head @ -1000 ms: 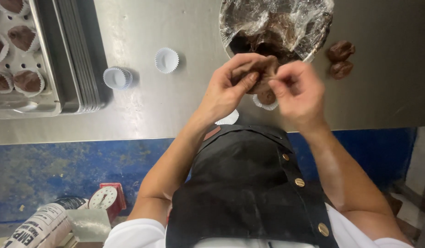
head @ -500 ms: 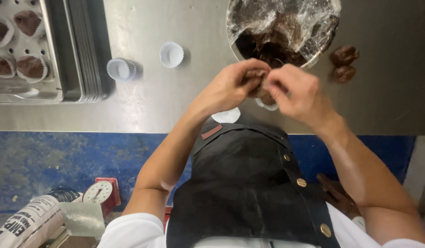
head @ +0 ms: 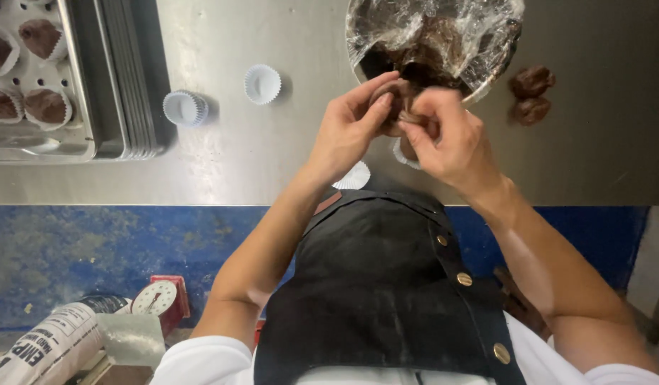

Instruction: Scooping chocolate filling into shells or wrappers to make truffles or filled chocolates.

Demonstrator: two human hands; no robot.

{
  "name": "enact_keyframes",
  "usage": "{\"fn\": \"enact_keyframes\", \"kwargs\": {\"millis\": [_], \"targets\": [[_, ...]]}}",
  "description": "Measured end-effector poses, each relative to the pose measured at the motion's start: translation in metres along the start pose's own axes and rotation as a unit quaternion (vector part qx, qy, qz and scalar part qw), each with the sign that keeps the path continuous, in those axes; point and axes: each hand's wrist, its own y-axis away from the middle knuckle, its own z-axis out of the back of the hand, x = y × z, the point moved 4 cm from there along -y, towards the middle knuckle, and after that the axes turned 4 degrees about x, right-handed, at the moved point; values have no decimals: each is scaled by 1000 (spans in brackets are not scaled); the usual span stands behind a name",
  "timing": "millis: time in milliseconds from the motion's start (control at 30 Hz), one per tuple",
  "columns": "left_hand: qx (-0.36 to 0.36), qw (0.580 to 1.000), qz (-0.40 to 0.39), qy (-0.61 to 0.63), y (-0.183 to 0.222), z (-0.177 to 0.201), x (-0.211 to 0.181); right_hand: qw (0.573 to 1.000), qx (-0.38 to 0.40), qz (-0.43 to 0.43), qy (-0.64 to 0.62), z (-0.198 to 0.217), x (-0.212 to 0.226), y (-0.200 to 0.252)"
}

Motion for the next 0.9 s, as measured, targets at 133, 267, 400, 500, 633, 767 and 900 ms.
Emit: {"fn": "enact_keyframes", "kwargs": {"millis": [133,267,400,500,633,767,900], "targets": [[-32,995,-12,-98,0,1,7,996,28,-60,-56,1,-1,-5],[-18,986,15,-165,1,-1,8,998,53,-20,6,-7,-8,2],[7,996,83,11,1,10,22,997,64,-34,-7,-6,-1,0],[17,989,144,-26,2,7,29,994,67,-10,87,-15,-17,7],[26,987,110,-115,1,6,21,997,62,-26,43,-17,-10,3],[49,991,43,-117,2,-2,12,996,74,-5,46,-18,-13,0],[41,988,41,-144,13,-18,-19,996,90,-2,23,-20,-9,-2]]}}
